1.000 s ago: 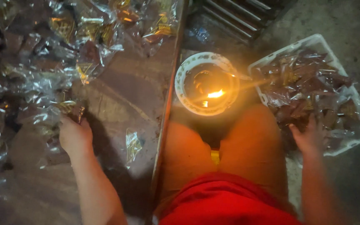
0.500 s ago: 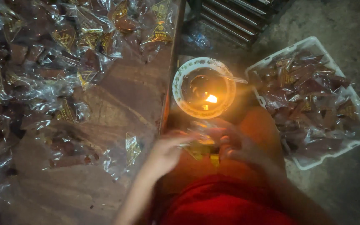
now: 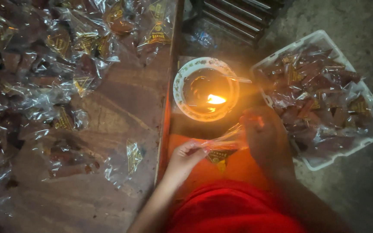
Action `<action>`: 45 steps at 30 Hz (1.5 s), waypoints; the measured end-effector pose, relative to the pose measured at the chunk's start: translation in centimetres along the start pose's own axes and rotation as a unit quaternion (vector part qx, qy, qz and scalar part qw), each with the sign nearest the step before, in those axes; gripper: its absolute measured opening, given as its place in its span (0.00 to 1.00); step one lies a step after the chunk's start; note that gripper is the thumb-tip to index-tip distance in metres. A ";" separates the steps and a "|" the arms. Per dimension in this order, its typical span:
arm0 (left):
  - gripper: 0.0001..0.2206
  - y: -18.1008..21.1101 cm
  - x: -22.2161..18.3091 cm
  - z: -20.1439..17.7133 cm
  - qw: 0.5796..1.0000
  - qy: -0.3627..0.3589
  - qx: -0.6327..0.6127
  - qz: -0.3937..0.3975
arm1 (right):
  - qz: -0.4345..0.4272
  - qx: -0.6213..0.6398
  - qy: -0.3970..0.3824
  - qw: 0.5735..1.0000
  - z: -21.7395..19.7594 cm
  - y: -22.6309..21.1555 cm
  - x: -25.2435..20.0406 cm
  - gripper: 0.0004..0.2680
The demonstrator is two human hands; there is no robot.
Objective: Sealing plastic bags containing bread by melting the edges over a candle flame.
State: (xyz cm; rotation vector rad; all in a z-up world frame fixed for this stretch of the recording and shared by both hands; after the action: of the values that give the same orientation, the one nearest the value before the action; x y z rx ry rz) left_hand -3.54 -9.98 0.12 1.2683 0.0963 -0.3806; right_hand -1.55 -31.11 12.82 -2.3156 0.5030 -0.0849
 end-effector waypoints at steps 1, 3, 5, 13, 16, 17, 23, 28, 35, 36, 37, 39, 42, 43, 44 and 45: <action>0.05 1.1 -0.2 0.5 1.000 -0.001 0.000 0.026 | 0.136 0.080 -0.034 0.987 -0.3 0.3 0.1 0.08; 0.06 1.6 0.1 0.7 0.998 0.001 0.000 0.056 | 0.264 0.160 -0.069 0.949 1.2 3.6 1.1 0.12; 0.12 0.3 0.5 0.1 0.996 0.019 -0.022 0.084 | 0.076 0.272 0.021 0.959 3.8 9.5 2.8 0.06; 0.10 1.1 2.4 -0.3 0.993 0.033 0.034 0.107 | -0.172 0.238 -0.281 0.914 5.1 6.6 -0.7 0.05; 0.07 0.4 2.6 0.2 0.987 0.096 0.051 0.114 | -0.049 0.292 -0.270 0.916 2.6 4.3 -1.2 0.06; 0.05 0.7 2.6 0.8 0.981 0.127 0.056 0.135 | 0.038 0.290 -0.265 0.919 1.2 2.8 -1.3 0.06; 0.34 -0.7 2.2 2.3 0.926 -0.070 0.237 0.286 | 0.002 0.214 -0.253 0.944 4.4 6.7 -0.6 0.04; 0.20 -3.8 3.9 1.3 0.884 -0.112 0.353 0.286 | -0.047 0.149 -0.271 0.950 6.5 7.7 -0.4 0.06; 0.06 -9.1 5.4 -0.3 0.943 -0.101 0.173 0.264 | -0.042 0.192 -0.218 0.956 8.6 7.5 0.5 0.22; 0.06 -7.9 4.8 0.4 0.943 -0.102 0.172 0.265 | -0.042 0.191 -0.217 0.956 10.1 8.5 0.7 0.22; 0.03 -6.8 4.3 1.0 0.953 -0.106 0.136 0.248 | 0.031 0.225 -0.233 0.946 11.8 9.7 0.9 0.14; 0.03 -5.9 4.0 1.9 0.961 -0.109 0.100 0.233 | 0.102 0.256 -0.248 0.929 13.3 10.1 1.6 0.06; 0.20 -5.4 3.9 2.3 0.985 -0.124 0.118 0.024 | 0.159 0.250 -0.212 0.931 13.9 8.6 2.7 0.08; 0.31 -3.9 3.7 2.6 0.982 -0.113 0.120 -0.091 | 0.199 0.230 -0.187 0.934 14.4 8.5 3.4 0.10; 0.42 -2.4 3.5 2.9 0.967 -0.100 0.121 -0.203 | 0.237 0.209 -0.161 0.935 14.8 8.5 4.2 0.12; 0.42 -4.6 3.9 2.6 0.967 -0.100 0.121 -0.202 | 0.236 0.209 -0.161 0.935 15.6 9.4 4.9 0.12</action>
State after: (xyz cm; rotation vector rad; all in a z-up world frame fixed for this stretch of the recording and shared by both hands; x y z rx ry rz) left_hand -1.81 -14.40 -4.37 1.4438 0.1398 -0.8913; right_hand 3.08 -28.58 -5.32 -1.6992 0.7715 0.3782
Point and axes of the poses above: each hand's wrist, its own x-axis towards the middle knuckle, its own z-axis out of the palm, y = z × x, the point moved 2 cm from there along x, towards the middle knuckle, and after that the axes turned 8 degrees about z, right-handed, at the moved point
